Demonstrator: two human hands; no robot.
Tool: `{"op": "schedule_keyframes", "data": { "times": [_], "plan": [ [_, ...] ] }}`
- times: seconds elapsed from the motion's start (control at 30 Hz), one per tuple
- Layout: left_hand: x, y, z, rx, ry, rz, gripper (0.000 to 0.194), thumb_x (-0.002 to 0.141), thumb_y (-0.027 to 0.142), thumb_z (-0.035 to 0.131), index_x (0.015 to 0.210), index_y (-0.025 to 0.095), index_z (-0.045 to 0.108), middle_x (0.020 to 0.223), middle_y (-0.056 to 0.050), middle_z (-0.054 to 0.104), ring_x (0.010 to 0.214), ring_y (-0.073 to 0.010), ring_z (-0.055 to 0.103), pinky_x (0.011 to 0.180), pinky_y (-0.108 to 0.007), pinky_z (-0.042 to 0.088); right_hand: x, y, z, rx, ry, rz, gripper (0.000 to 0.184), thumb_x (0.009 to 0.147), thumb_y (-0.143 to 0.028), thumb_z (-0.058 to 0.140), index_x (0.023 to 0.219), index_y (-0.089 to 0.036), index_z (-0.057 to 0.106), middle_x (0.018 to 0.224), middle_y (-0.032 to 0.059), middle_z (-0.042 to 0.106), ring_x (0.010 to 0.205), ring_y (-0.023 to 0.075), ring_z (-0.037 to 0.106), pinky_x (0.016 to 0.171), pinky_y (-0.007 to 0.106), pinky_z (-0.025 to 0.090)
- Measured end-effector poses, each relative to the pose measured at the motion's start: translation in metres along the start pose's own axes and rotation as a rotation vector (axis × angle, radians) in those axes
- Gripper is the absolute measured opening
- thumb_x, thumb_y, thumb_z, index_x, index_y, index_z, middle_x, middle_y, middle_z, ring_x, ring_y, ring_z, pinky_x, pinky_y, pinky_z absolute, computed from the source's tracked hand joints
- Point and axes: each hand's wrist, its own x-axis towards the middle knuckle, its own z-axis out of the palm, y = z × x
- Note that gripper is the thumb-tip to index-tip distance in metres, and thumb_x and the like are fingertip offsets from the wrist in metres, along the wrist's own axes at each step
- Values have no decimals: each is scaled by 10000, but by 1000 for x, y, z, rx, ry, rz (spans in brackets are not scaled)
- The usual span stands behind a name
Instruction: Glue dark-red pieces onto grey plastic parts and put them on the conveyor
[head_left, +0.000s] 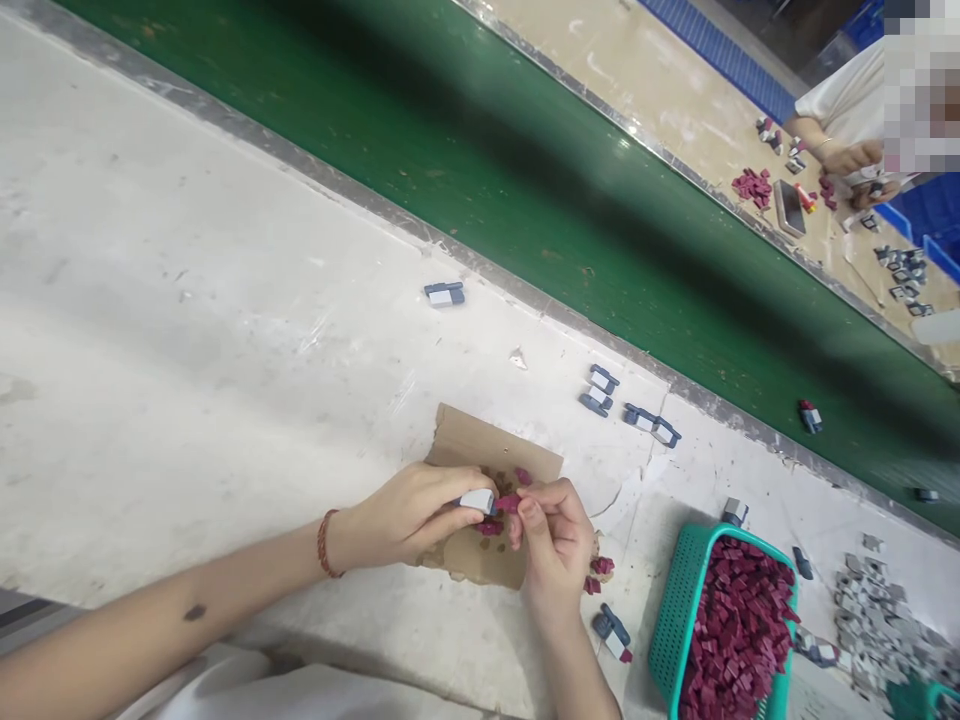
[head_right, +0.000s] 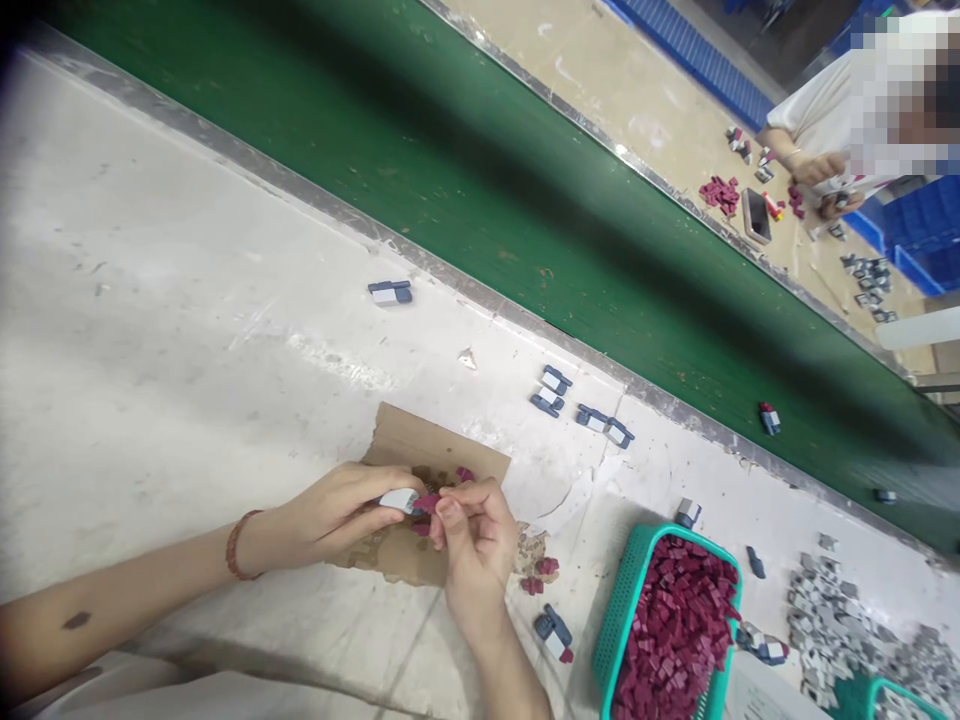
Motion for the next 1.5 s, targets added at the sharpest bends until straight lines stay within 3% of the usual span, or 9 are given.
{"op": "schedule_keyframes", "data": {
  "times": [0.23,0.43,0.7,0.9,1.0,1.1,1.27,1.37,1.5],
  "plan": [
    [0,0,1,-36,-12,13,302,1008,356,337,953,176,573,794,-43,688,636,-158,607,584,-242,427,-2,4,2,-61,-29,-53,293,886,-468,623,764,-204,590,516,-53,537,435,97,503,432,207,437],
    [1,1,2,21,16,28,322,1013,337,297,876,179,542,724,-30,634,576,-150,547,546,-245,396,-3,7,0,-217,-59,-148,233,908,-398,596,796,-198,635,677,16,664,586,137,617,536,239,505],
    [0,9,0,53,16,70,315,1014,339,296,886,185,539,736,-41,634,616,-164,570,577,-249,421,-1,-15,-17,-332,-190,-193,74,862,-231,643,814,-204,692,732,25,715,647,155,661,622,264,539],
    [1,21,-2,52,-32,52,274,988,306,352,852,205,567,731,-33,661,617,-171,606,579,-243,452,-9,-20,-15,-342,-150,-231,117,872,-227,632,785,-206,707,753,36,735,692,174,689,665,276,555],
    [8,22,-10,82,-53,45,237,962,368,446,937,235,641,843,-41,735,718,-203,670,645,-255,480,-17,-29,-22,-412,-123,-259,108,894,-224,612,908,-210,719,848,47,736,795,178,688,743,285,548],
    [31,19,-29,219,2,-2,316,937,506,467,1031,273,660,1000,-33,753,804,-234,688,705,-278,481,-30,-41,-51,-570,-16,-288,178,923,-222,565,1044,-230,695,936,60,714,862,186,670,762,297,536],
    [103,25,-76,562,181,-229,472,887,590,450,1102,193,592,1042,-66,714,815,-248,649,711,-276,452,-65,-55,-143,-1062,478,-235,198,921,-267,514,1016,-240,686,1026,94,661,972,256,612,843,407,489],
    [148,29,-95,655,240,-269,456,924,495,429,1124,119,594,1052,-83,685,926,-250,621,820,-291,461,-79,-53,-186,-1282,477,-121,222,915,-292,484,981,-228,686,984,95,650,928,271,600,824,430,481],
    [190,17,-101,714,229,-304,538,958,489,361,1125,42,610,1069,-113,642,1046,-303,582,937,-397,457,-80,-45,-202,-1409,378,-80,228,927,-276,460,964,-241,682,921,74,653,855,261,610,737,392,487]
  ]
}}
